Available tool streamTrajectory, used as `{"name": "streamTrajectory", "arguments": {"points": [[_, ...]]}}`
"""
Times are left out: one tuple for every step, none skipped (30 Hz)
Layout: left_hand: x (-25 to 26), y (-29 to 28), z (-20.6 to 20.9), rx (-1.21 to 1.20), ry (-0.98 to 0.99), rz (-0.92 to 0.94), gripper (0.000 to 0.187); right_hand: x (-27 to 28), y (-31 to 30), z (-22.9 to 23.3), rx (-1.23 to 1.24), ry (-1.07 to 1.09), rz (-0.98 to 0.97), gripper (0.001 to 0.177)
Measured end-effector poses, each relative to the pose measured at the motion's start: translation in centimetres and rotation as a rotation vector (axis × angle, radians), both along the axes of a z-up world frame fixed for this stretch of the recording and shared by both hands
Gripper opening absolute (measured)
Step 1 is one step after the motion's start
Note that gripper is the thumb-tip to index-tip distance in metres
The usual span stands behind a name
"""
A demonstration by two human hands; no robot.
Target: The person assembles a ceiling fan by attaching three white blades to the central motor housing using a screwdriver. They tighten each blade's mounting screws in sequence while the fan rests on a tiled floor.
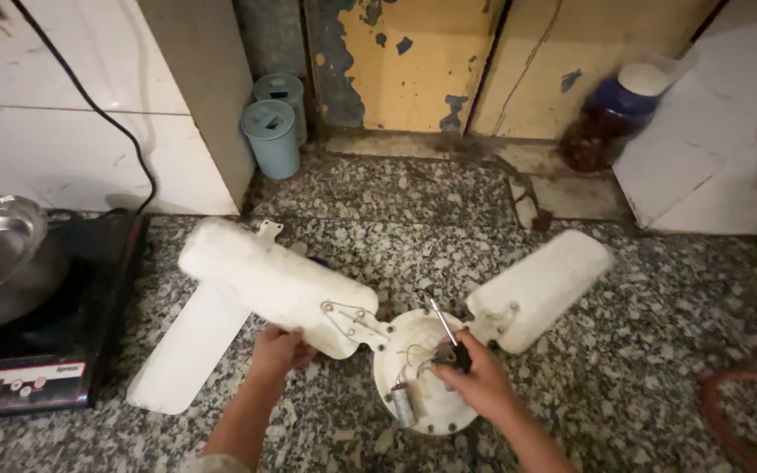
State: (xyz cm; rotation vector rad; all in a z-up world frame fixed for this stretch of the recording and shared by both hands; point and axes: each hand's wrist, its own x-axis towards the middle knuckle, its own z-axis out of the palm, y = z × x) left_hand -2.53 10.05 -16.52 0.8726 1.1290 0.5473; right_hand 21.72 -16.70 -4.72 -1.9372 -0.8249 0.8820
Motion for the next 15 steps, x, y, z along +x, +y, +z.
{"name": "streamTrajectory", "arguments": {"points": [[0.7, 0.3, -0.1, 0.003, 0.020, -0.020, 0.018, 0.0, -0.4, -0.1, -0.043, 0.018, -0.043, 0.041], [1.4, 0.5, -0.2, 0.021, 0.023, -0.046, 0.018, 0.1, -1.0, -0.2, -0.085, 0.037, -0.087, 0.042], [2.2, 0.7, -0.4, 0.039, 0.025, -0.075, 0.018, 0.0, -1.5, -0.2, -0.129, 0.056, -0.132, 0.044], [3.1, 0.9, -0.5, 0.057, 0.028, -0.103, 0.018, -0.1, -1.8, -0.1, -0.037, 0.024, -0.113, 0.042], [4.1, 1.2, -0.5, 0.073, 0.023, -0.110, 0.018, -0.1, -2.3, -0.1, 0.056, -0.008, -0.093, 0.041], [5.3, 1.5, -0.3, 0.090, 0.018, -0.116, 0.019, -0.2, -2.5, 0.0, 0.148, -0.041, -0.073, 0.040], [6.4, 1.5, 0.0, 0.102, 0.015, -0.125, 0.019, -0.4, -2.8, 0.0, 0.087, -0.009, -0.116, 0.039], [7.5, 1.3, 0.3, 0.129, -0.009, -0.137, 0.019, -0.5, -3.0, 0.1, 0.026, 0.022, -0.159, 0.037], [8.8, 1.1, 0.9, 0.155, -0.035, -0.147, 0.021, -0.6, -3.1, 0.2, -0.036, 0.052, -0.200, 0.036], [9.9, 0.7, 1.6, 0.181, -0.061, -0.157, 0.024, -0.8, -3.0, 0.3, -0.002, 0.056, -0.214, 0.036], [10.9, 0.1, 2.4, 0.161, -0.104, -0.161, 0.027, -0.9, -2.7, 0.4, 0.033, 0.060, -0.228, 0.035], [11.6, -0.7, 3.2, 0.141, -0.148, -0.164, 0.030, -1.1, -2.5, 0.5, 0.068, 0.062, -0.242, 0.034], [11.9, -1.3, 4.0, 0.123, -0.190, -0.165, 0.033, -1.3, -2.3, 0.7, 0.047, 0.074, -0.256, 0.034], [11.8, -1.8, 4.8, 0.142, -0.180, -0.208, 0.038, -1.4, -2.1, 1.0, 0.026, 0.085, -0.271, 0.033], [11.7, -2.1, 5.5, 0.163, -0.170, -0.250, 0.043, -1.5, -1.6, 1.3, 0.006, 0.097, -0.285, 0.033]]}}
